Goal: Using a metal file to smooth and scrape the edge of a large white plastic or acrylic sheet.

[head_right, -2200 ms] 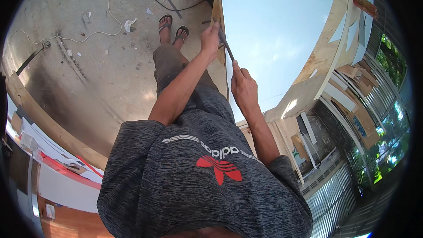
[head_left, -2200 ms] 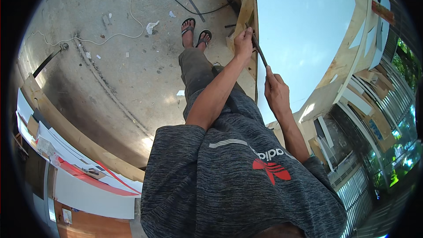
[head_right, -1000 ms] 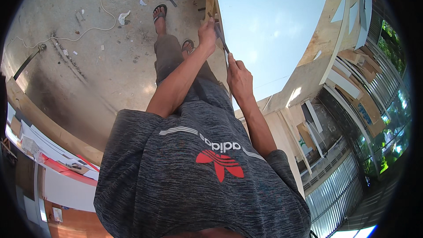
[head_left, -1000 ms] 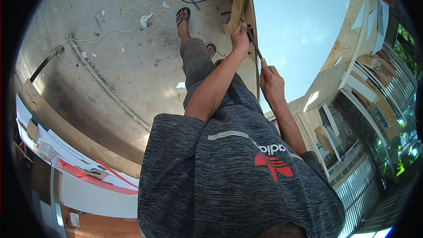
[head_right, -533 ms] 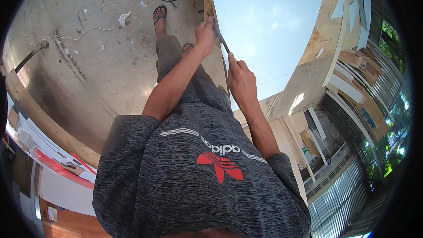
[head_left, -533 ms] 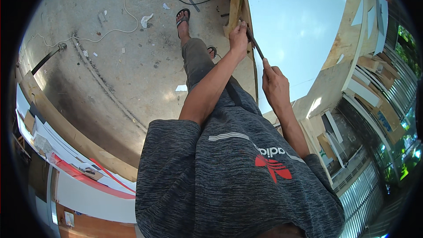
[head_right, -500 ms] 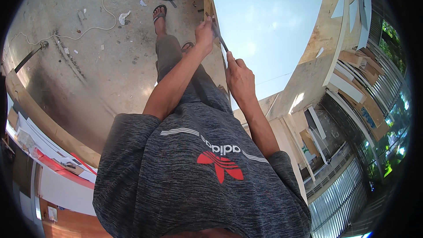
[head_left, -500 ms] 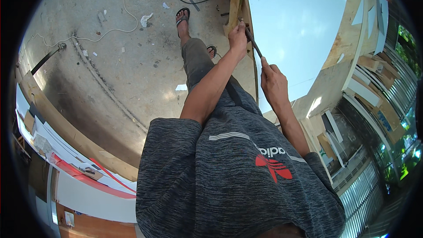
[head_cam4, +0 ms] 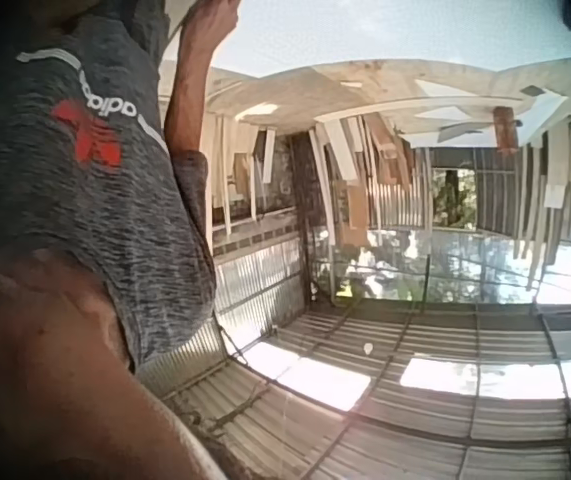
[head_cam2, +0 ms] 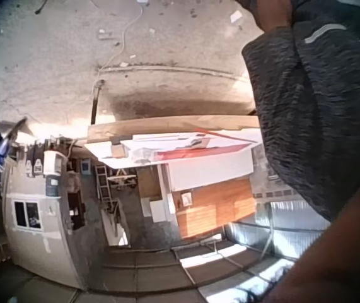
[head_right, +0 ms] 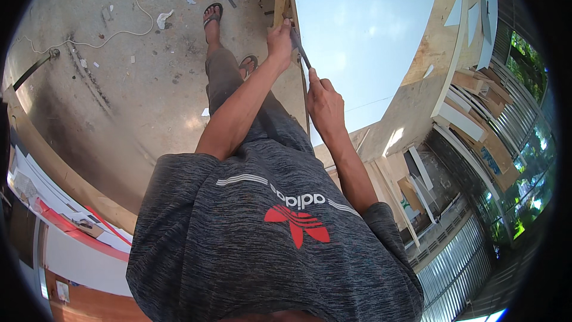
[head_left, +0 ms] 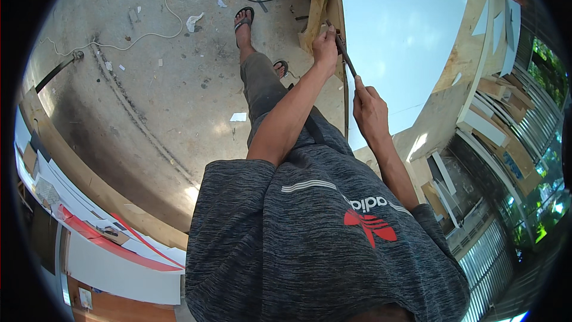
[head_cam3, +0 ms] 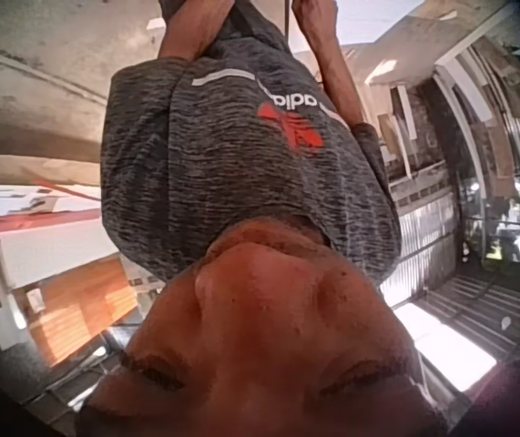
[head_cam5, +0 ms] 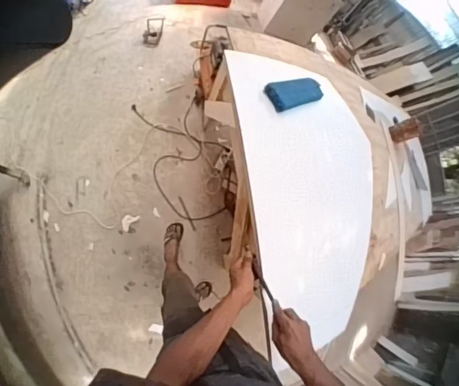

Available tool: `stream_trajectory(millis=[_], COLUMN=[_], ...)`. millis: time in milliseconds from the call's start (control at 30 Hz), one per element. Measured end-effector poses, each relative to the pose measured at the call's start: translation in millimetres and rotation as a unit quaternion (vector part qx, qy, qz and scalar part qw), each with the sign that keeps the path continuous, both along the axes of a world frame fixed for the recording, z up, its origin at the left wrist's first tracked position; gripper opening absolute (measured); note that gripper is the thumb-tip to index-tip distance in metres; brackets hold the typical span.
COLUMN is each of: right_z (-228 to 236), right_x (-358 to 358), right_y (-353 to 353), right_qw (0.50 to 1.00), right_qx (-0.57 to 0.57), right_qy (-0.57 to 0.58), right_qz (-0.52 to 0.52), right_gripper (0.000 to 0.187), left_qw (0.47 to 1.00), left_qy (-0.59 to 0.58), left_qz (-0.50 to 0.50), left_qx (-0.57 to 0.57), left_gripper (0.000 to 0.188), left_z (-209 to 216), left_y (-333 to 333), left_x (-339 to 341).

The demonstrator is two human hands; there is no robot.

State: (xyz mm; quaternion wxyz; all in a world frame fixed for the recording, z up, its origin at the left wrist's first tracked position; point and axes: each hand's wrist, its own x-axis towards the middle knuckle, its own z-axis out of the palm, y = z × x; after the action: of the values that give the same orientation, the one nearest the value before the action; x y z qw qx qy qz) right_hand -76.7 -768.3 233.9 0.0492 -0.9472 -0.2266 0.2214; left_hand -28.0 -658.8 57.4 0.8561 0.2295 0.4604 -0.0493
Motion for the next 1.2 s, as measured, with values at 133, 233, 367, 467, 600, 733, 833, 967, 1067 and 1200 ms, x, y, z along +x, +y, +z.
stream_trajectory(millis=[133,233,367,467,600,733,833,967,1067,1200], right_z=[-17,-11,17,13,-16,-19,-3,19,-6,-31], right_x=[3,1,-10,-19,-23,-21,-25,-31,-31,-39], right_y=[6,7,1,-9,-14,-10,-19,-20,-23,-34], right_qw=[1.0,1.0,0.999,0.999,1.0,1.0,1.0,0.999,1.0,0.999], right_qx=[0.006,0.006,0.004,-0.013,0.02,0.012,0.019,0.002,-0.009,-0.019], right_qy=[-0.004,-0.006,-0.006,0.005,-0.016,-0.001,-0.009,0.001,0.019,0.023], right_qz=[-0.015,-0.015,-0.035,-0.046,-0.013,-0.026,-0.019,-0.033,-0.015,-0.02], right_gripper=[0.045,0.044,0.042,0.042,0.043,0.044,0.044,0.045,0.043,0.037], left_qw=[1.0,0.998,0.999,0.998,1.0,1.0,0.999,0.999,1.0,0.996], left_qy=[-0.004,-0.012,-0.027,0.003,0.012,0.016,-0.031,-0.01,0.015,0.065], left_qz=[0.021,0.037,-0.022,-0.055,0.022,-0.001,-0.008,-0.037,-0.017,-0.007], left_qx=[-0.017,-0.052,-0.007,0.028,-0.012,-0.023,-0.005,0.005,0.001,-0.055], left_gripper=[0.037,0.038,0.038,0.038,0.036,0.037,0.038,0.037,0.038,0.038], left_z=[-10,-19,0,16,-2,-20,-9,11,-8,-9], left_y=[-1,1,-6,-10,-15,-14,-15,-20,-26,-27], left_x=[8,3,-10,-18,-9,-13,-21,-34,-38,-36])
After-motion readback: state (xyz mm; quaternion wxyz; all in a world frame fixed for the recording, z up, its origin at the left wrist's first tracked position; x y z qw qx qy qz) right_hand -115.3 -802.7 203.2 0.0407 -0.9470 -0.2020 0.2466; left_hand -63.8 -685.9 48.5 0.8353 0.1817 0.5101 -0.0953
